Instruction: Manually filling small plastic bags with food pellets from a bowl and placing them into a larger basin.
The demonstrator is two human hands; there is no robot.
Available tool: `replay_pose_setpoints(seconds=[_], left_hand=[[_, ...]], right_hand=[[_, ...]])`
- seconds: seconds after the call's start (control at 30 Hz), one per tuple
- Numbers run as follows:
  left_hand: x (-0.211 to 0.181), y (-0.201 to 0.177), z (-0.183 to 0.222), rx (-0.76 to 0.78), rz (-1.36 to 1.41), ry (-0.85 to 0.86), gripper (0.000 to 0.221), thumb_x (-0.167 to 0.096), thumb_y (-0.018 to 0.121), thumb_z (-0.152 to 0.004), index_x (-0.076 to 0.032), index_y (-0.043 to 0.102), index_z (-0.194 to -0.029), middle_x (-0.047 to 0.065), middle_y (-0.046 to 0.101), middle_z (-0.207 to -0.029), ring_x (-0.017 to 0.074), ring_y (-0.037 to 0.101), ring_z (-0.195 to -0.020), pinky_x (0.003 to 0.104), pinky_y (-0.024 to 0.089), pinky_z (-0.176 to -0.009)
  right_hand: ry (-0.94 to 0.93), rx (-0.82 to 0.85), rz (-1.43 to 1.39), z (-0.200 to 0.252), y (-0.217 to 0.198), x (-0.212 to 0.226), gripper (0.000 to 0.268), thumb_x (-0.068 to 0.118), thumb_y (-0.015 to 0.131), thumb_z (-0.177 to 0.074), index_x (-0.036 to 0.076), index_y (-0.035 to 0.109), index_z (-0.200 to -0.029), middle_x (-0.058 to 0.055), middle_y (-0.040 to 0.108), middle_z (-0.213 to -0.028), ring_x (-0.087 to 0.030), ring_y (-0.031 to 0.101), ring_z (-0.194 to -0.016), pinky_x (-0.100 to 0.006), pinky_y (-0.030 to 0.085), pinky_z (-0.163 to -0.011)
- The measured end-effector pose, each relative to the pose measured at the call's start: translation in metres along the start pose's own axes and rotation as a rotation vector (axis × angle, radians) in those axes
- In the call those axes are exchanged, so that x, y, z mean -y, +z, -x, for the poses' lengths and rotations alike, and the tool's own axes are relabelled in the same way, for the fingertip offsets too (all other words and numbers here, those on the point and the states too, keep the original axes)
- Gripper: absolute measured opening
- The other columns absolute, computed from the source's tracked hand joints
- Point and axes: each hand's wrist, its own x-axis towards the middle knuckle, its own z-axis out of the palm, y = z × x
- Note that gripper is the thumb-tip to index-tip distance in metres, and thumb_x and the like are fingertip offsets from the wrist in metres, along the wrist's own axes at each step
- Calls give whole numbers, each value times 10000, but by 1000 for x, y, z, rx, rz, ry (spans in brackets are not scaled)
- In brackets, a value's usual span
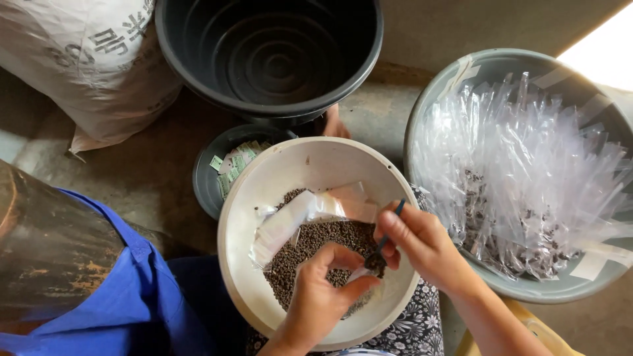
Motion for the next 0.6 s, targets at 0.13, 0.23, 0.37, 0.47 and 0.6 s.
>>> replay_pose_setpoints(seconds=[0.13, 0.23, 0.37, 0.47, 0.6], left_hand=[[-20, 2, -22, 5, 97, 39, 397, -55, 882, -703, -62, 633, -1012, 33, 763, -889, 129, 741, -801, 278, 636, -785], [-38, -8, -36, -4, -28, 189, 293, -42, 816, -780, -44, 634, -1009, 68, 769, -853, 140, 746, -765, 231, 643, -695], [-57, -15, -47, 98, -69, 145, 576, -243, 818, -744, -30, 536, -1199, 110, 659, -1080, 204, 662, -988, 341, 556, -876], [-21, -17, -45, 336, 50, 6, 430, -302, 655, -889, -14, 526, -1181, 93, 573, -956, 180, 507, -831, 327, 405, -693], [-1, -37, -50, 403, 154, -56, 151, -138, 593, -1014, -65, 675, -909, -2, 541, -781, 87, 469, -645, 223, 415, -569]], right_hand=[[-453, 112, 306, 6, -10, 31, 234, 149, 545, -995, 16, 630, -823, -69, 679, -887, -169, 643, -771, -287, 533, -721], [-467, -68, 13, 10, -18, 11, 190, 83, 489, -1055, -25, 643, -1034, -139, 708, -1012, -183, 655, -906, -288, 542, -851], [-319, -28, 382, 8, 17, -10, 237, -31, 755, -752, 79, 763, -962, 4, 630, -841, -101, 565, -674, -230, 455, -554], [-430, -178, 376, -1, -5, -32, 284, -156, 635, -748, 76, 719, -888, -5, 668, -907, -104, 604, -741, -219, 515, -627], [-421, -468, -223, -6, -26, -39, 57, 93, 654, -1009, 53, 679, -975, -3, 642, -772, -50, 509, -627, -176, 441, -572]])
